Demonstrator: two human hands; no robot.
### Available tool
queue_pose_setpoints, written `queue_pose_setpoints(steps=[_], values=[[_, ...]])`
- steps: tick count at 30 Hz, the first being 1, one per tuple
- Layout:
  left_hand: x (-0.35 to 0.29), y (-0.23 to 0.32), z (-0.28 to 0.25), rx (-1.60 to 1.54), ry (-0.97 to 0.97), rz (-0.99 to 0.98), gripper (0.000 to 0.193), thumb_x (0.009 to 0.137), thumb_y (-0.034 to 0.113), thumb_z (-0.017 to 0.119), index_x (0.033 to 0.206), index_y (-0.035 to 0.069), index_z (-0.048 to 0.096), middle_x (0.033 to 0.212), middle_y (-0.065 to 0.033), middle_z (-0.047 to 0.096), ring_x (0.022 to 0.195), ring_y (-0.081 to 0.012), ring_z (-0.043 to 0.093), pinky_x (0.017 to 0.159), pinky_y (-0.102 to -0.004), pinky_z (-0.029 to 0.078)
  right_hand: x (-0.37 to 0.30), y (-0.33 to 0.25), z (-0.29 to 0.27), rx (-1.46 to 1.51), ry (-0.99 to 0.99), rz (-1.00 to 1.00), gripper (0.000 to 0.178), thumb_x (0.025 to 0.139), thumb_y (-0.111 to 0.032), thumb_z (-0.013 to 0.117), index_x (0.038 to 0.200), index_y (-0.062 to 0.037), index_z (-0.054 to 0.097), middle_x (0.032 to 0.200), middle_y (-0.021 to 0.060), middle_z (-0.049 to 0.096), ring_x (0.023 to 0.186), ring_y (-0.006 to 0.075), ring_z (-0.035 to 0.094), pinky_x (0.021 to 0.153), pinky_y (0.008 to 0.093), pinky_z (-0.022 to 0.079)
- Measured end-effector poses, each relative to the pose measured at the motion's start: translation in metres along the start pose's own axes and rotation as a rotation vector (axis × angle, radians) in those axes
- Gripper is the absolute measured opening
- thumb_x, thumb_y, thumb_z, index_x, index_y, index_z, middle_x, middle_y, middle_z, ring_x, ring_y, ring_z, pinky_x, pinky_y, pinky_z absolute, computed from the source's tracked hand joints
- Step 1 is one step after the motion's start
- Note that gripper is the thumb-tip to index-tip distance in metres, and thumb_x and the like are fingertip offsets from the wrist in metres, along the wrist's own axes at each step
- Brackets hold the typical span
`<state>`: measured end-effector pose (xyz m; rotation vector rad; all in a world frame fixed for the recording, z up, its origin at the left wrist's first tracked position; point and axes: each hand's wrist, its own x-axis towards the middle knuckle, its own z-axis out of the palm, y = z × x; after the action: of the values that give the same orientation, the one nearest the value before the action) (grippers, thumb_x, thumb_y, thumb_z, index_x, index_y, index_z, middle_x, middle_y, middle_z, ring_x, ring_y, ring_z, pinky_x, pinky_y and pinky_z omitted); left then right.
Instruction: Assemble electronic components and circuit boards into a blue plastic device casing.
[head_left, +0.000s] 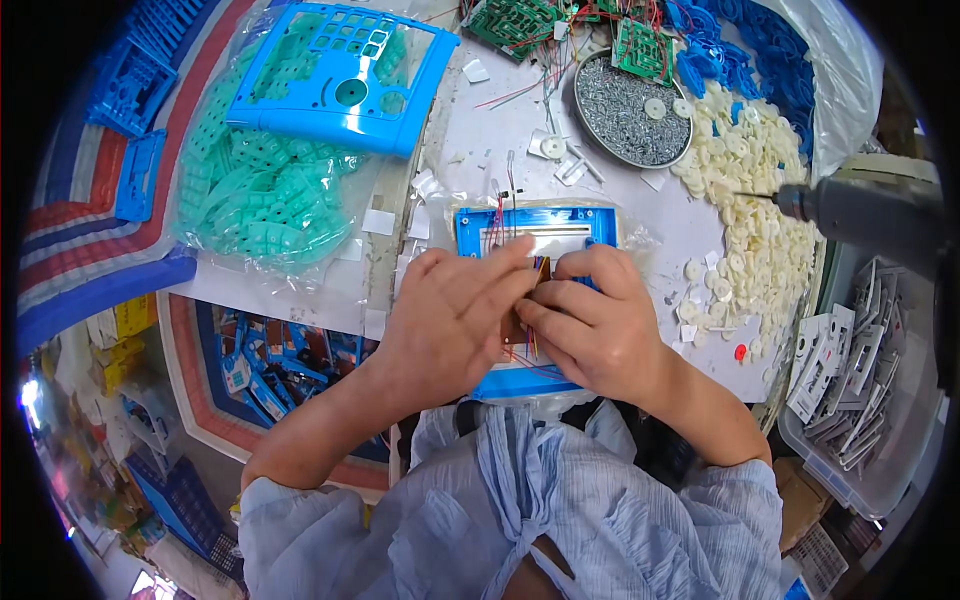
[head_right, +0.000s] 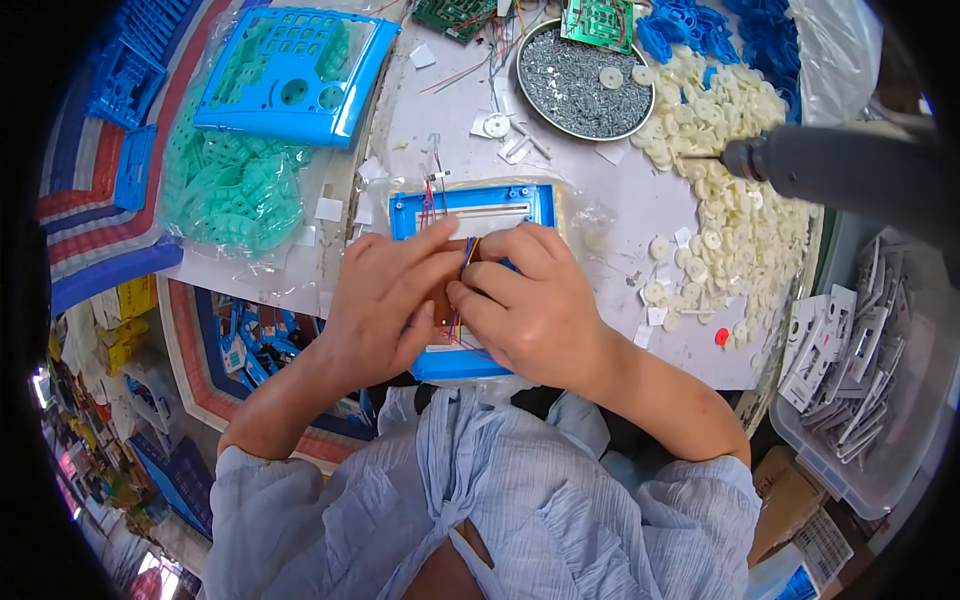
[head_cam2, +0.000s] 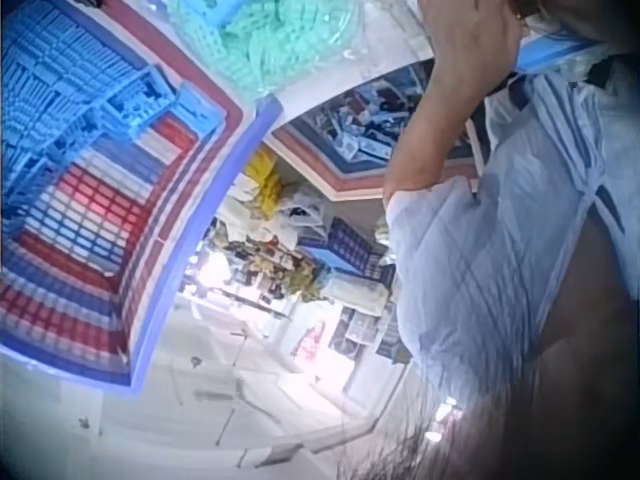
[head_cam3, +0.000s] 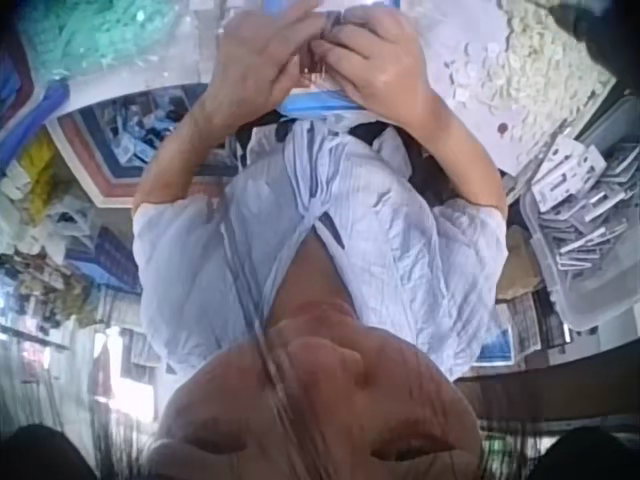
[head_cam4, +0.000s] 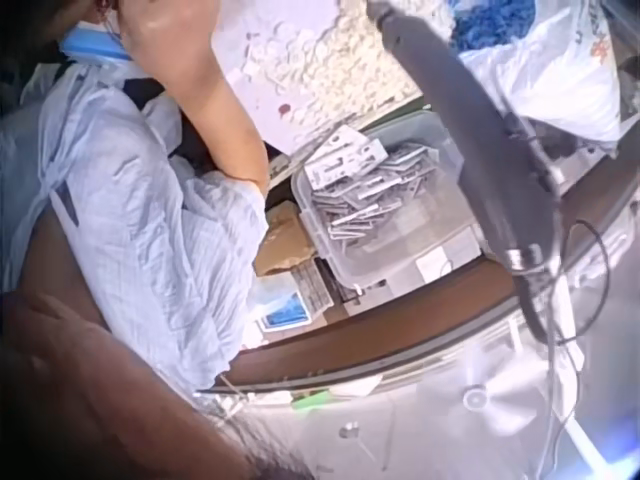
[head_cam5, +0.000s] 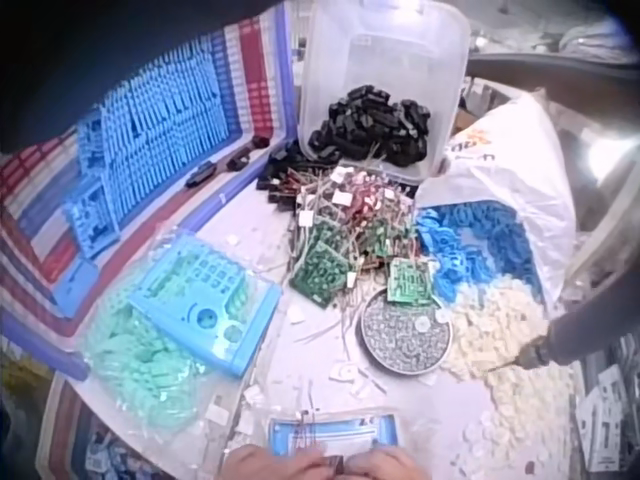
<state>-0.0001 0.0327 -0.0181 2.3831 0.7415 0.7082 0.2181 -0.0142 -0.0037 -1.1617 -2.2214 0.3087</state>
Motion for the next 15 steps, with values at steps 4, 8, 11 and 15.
queue_pose_setpoints(steps=[4,8,11,15], values=[[-0.001,-0.006,-0.002,0.097,-0.146,0.086,0.050,0.080,0.014,0.070,0.129,0.008,0.068,0.144,-0.0036,0.062,0.111,-0.0220,0.061,0.100,-0.0474,0.040,0.003,-0.005,-0.014,0.023,-0.143,-0.046,0.023,0.069,-0.016,0.073,0.090,-0.0067,0.073,0.097,0.0028,0.067,0.096,0.0254,0.060,0.086,0.0437,0.048],[-0.005,-0.008,-0.006,0.146,-0.211,0.141,0.043,0.079,0.016,0.071,0.122,0.011,0.071,0.145,0.0006,0.062,0.113,-0.0204,0.059,0.104,-0.0515,0.036,0.023,0.007,-0.041,0.367,-0.233,-0.008,0.022,0.073,-0.008,0.071,0.095,-0.0088,0.075,0.100,0.0038,0.068,0.097,0.0274,0.060,0.086,0.0423,0.048],[-0.003,-0.012,-0.009,0.085,-0.198,0.201,0.037,0.077,0.013,0.072,0.114,0.012,0.072,0.140,0.0001,0.065,0.108,-0.0232,0.059,0.103,-0.0540,0.034,0.059,0.050,-0.038,0.240,-0.050,0.031,0.030,0.076,0.001,0.065,0.102,-0.0098,0.077,0.104,0.0069,0.070,0.101,0.0314,0.063,0.087,0.0433,0.050],[0.012,-0.004,-0.022,-0.122,-0.181,0.127,0.025,0.081,0.011,0.071,0.106,0.011,0.069,0.117,-0.0051,0.073,0.098,-0.0246,0.063,0.095,-0.0496,0.039,0.082,0.089,-0.014,0.135,-0.050,-0.078,0.020,0.079,-0.003,0.069,0.098,-0.0086,0.075,0.099,0.0094,0.071,0.093,0.0327,0.065,0.083,0.0434,0.054]])
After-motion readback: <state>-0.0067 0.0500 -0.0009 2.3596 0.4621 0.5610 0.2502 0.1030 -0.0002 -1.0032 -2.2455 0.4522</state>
